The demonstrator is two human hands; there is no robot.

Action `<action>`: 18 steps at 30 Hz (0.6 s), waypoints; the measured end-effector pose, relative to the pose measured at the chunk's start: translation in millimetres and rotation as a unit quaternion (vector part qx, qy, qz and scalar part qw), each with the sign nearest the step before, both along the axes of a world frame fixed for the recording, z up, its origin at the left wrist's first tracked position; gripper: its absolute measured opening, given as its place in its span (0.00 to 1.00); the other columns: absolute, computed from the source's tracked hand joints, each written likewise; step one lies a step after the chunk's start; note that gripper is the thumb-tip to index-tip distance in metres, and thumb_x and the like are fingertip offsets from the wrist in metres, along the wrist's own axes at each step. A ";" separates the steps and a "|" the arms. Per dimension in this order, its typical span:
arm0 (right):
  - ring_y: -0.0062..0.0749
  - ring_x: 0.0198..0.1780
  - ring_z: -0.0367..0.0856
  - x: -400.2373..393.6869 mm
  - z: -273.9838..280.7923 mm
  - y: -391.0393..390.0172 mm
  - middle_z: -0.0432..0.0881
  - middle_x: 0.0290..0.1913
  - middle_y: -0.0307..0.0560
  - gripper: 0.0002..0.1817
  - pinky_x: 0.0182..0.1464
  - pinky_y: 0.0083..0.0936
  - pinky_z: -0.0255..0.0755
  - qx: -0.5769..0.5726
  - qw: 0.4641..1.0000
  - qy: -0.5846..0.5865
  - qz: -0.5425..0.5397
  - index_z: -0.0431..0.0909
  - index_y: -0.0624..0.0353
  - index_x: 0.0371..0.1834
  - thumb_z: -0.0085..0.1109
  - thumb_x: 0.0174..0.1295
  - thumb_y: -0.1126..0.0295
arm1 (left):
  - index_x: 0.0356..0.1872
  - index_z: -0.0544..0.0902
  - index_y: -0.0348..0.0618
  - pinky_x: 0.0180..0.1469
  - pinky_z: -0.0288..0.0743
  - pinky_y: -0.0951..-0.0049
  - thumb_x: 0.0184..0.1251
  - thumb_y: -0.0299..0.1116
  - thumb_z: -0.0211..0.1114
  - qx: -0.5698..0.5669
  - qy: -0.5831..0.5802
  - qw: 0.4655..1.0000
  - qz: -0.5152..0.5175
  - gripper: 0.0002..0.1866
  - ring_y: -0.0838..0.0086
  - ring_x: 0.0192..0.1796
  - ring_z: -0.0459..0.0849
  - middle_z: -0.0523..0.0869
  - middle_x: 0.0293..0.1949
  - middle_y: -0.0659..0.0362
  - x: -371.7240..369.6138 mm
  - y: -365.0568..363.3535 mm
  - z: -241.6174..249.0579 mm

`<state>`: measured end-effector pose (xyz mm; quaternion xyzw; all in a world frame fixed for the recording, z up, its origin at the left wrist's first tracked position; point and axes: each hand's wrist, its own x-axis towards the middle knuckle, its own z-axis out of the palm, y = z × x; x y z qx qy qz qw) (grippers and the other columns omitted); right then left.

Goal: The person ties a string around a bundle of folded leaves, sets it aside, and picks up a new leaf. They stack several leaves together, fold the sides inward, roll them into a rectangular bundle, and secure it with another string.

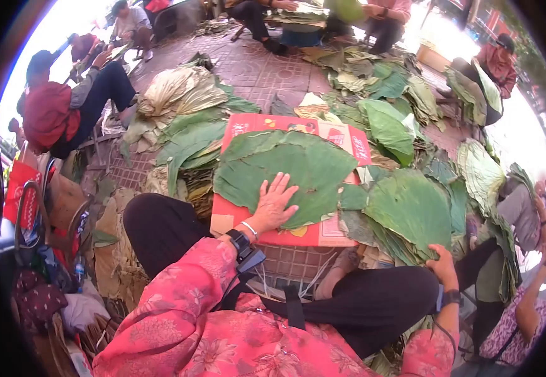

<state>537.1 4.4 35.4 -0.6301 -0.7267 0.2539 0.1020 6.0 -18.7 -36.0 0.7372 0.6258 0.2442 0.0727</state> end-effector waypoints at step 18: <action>0.40 0.41 0.75 -7.8 9.4 10.5 0.78 0.38 0.51 0.21 0.45 0.30 0.70 -0.004 0.998 -0.064 0.019 0.79 0.56 0.42 0.70 0.41 0.65 | 0.58 0.71 0.49 0.68 0.38 0.47 0.51 0.40 0.65 -0.021 0.023 1.000 -0.006 0.30 0.59 0.73 0.48 0.56 0.69 0.50 0.4 -0.6 3.7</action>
